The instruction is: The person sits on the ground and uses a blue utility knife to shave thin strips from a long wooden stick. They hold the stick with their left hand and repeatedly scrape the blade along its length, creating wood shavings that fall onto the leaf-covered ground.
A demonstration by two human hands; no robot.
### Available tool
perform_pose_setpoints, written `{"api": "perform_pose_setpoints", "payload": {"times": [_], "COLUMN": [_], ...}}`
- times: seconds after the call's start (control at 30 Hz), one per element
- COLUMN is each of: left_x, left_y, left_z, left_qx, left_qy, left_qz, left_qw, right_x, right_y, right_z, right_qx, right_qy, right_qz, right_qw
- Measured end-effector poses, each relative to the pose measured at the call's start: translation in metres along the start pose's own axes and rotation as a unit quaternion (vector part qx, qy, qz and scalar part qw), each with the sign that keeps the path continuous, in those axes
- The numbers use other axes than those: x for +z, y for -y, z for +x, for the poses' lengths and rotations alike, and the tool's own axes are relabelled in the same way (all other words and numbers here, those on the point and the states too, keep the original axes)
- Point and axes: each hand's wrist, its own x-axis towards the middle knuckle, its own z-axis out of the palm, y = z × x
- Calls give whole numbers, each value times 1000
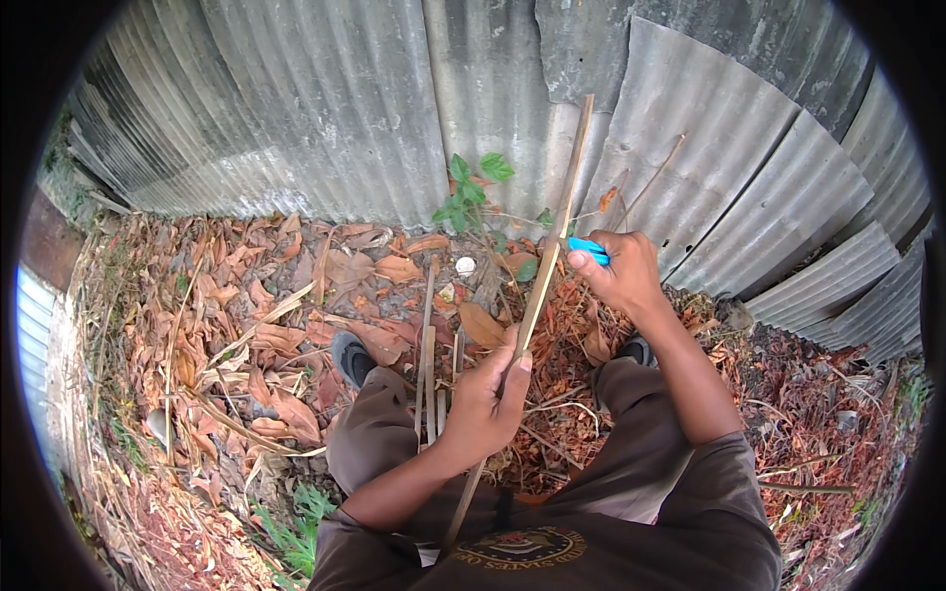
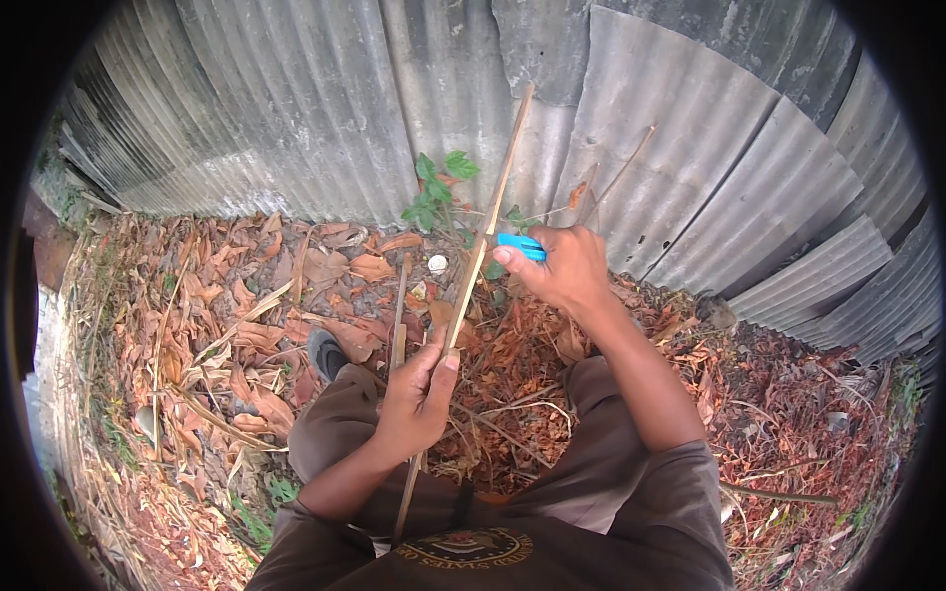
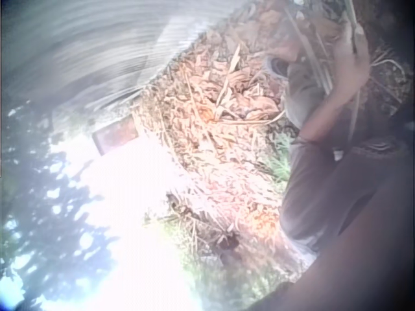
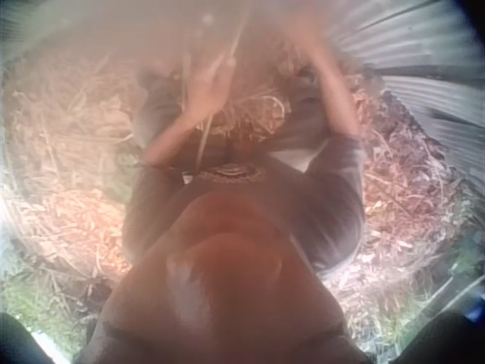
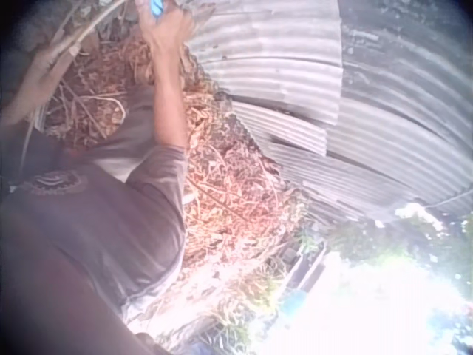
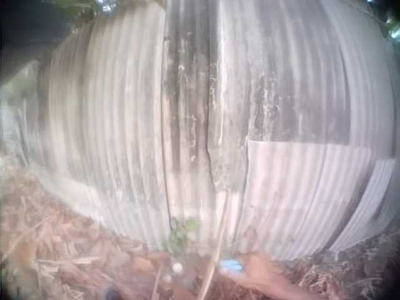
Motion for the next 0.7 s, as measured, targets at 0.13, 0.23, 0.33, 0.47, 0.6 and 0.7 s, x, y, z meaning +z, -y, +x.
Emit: {"api": "perform_pose_setpoints", "payload": {"times": [0.13, 0.23, 0.33, 0.47, 0.6, 0.7], "left_x": [-1, -7, -3, -6, -17, -15], "left_y": [4, 4, -3, -3, -1, -6], "left_z": [-2, 0, -6, -3, 2, -3], "left_qx": [19, -86, -112, -12, -103, -86], "left_qy": [-2, 40, 69, 80, 23, 24], "left_qz": [-6, -104, -161, -153, -231, -230], "left_qw": [1000, 990, 978, 985, 967, 969], "right_x": [0, 5, -1, -27, -21, -17], "right_y": [-4, -22, -41, -86, -67, -32], "right_z": [6, 14, 37, 14, -1, 2], "right_qx": [-95, -148, 41, 66, 93, 64], "right_qy": [-45, -65, -90, -193, -113, -71], "right_qz": [-116, -193, -207, -163, -153, -32], "right_qw": [988, 968, 973, 965, 977, 995]}}
